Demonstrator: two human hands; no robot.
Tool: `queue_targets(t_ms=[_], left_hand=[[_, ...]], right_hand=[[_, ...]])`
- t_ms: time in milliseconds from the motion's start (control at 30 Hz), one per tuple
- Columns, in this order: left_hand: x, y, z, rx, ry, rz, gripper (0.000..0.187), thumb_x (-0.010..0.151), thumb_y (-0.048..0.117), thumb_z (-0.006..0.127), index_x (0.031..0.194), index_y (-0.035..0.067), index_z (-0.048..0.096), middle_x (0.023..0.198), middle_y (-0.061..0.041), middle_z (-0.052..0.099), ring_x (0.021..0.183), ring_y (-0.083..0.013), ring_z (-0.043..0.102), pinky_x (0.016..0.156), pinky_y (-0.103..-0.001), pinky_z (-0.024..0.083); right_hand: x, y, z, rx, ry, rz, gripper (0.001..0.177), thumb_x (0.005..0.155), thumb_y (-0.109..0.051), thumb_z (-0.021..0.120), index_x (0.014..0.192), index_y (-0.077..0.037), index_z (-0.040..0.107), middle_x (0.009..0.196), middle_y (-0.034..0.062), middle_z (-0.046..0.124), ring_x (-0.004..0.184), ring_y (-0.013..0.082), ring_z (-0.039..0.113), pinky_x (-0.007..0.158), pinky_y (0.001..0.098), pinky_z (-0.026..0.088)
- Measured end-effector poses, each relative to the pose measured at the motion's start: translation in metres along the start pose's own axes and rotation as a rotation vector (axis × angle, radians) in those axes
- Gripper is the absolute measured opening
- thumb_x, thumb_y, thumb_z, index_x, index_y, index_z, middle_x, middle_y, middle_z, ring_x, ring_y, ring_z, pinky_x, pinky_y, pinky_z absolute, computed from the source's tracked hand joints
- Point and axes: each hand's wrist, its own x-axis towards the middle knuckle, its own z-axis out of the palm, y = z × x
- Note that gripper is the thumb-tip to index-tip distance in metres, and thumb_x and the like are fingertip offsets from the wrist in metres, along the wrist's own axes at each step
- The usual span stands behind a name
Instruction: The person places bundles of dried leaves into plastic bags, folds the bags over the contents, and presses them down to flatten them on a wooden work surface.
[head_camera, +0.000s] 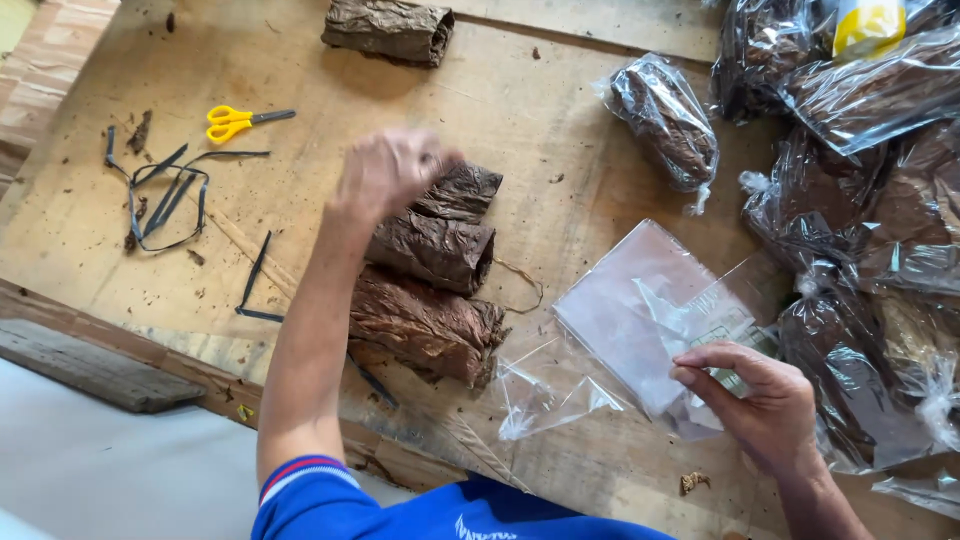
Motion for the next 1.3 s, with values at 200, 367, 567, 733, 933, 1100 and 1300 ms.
queue_targets(t_ms=[200,367,567,733,933,1100,1300], left_hand=[[0.150,-0.081,0.058,-0.033,0.058,-0.110,0.040,0.108,0.052,0.058,0.126,0.017,0.065,0.170,-0.023,0.000,0.152,-0.0557,0.012,0.109,-0.073,0.037],[0.203,-0.095,0.083,-0.090,0.052,-0.100,0.040,0.101,0.043,0.060,0.123,0.010,0.057,0.153,-0.022,0.023,0.141,-0.0466,0.025,0.108,-0.073,0.035],[0.132,-0.015,0.030,-0.037,-0.112,-0.023,0.049,0.100,0.053,0.047,0.110,0.011,0.070,0.107,-0.023,0.073,0.098,-0.0410,0.067,0.092,-0.057,0.045],[0.052,0.064,0.008,-0.074,-0.171,0.239,0.043,0.105,0.051,0.049,0.111,0.014,0.070,0.111,-0.019,0.075,0.102,-0.0379,0.069,0.089,-0.053,0.044],[-0.031,0.173,-0.012,-0.901,0.011,0.582,0.076,0.097,0.053,0.065,0.153,0.009,0.036,0.159,-0.016,0.047,0.143,-0.0267,0.051,0.113,-0.040,0.054],[-0.021,0.246,0.035,-1.082,0.012,0.590,0.101,0.084,0.069,0.071,0.157,0.010,0.032,0.164,-0.018,0.042,0.147,-0.0346,0.050,0.120,-0.051,0.049],[-0.029,0.231,0.022,-1.132,-0.044,0.524,0.025,0.095,0.031,0.071,0.107,0.009,0.071,0.099,-0.005,0.076,0.089,-0.0124,0.073,0.080,-0.020,0.061]], right_hand=[[0.005,-0.001,-0.008,-0.041,0.125,0.080,0.012,0.082,-0.003,0.080,0.092,-0.004,0.075,0.094,0.0071,0.078,0.086,0.0119,0.074,0.085,0.0204,0.058],[0.012,-0.018,-0.026,0.085,0.237,0.154,0.017,0.080,0.009,0.075,0.096,0.005,0.070,0.097,0.0176,0.076,0.090,0.0245,0.077,0.089,0.0294,0.068],[0.021,-0.014,-0.044,0.067,0.334,0.133,0.015,0.098,0.010,0.072,0.111,0.009,0.065,0.107,0.0206,0.071,0.088,0.0246,0.074,0.084,0.0291,0.065],[0.037,-0.020,-0.058,-0.025,0.281,-0.171,0.009,0.115,0.012,0.069,0.120,0.014,0.061,0.116,0.0289,0.069,0.111,0.0348,0.074,0.102,0.0392,0.064],[0.035,-0.051,-0.070,0.274,0.212,-0.265,0.013,0.111,0.001,0.063,0.114,0.002,0.051,0.109,0.0220,0.063,0.115,0.0420,0.073,0.092,0.0505,0.073],[0.031,-0.078,-0.085,0.311,0.160,-0.359,0.017,0.105,-0.006,0.063,0.112,0.004,0.050,0.106,0.0275,0.065,0.110,0.0412,0.075,0.088,0.0506,0.075],[-0.018,0.071,-0.222,0.374,0.152,-0.299,0.048,0.116,-0.049,0.049,0.146,-0.012,0.053,0.150,0.0153,0.052,0.148,0.0233,0.056,0.114,0.0455,0.068]])
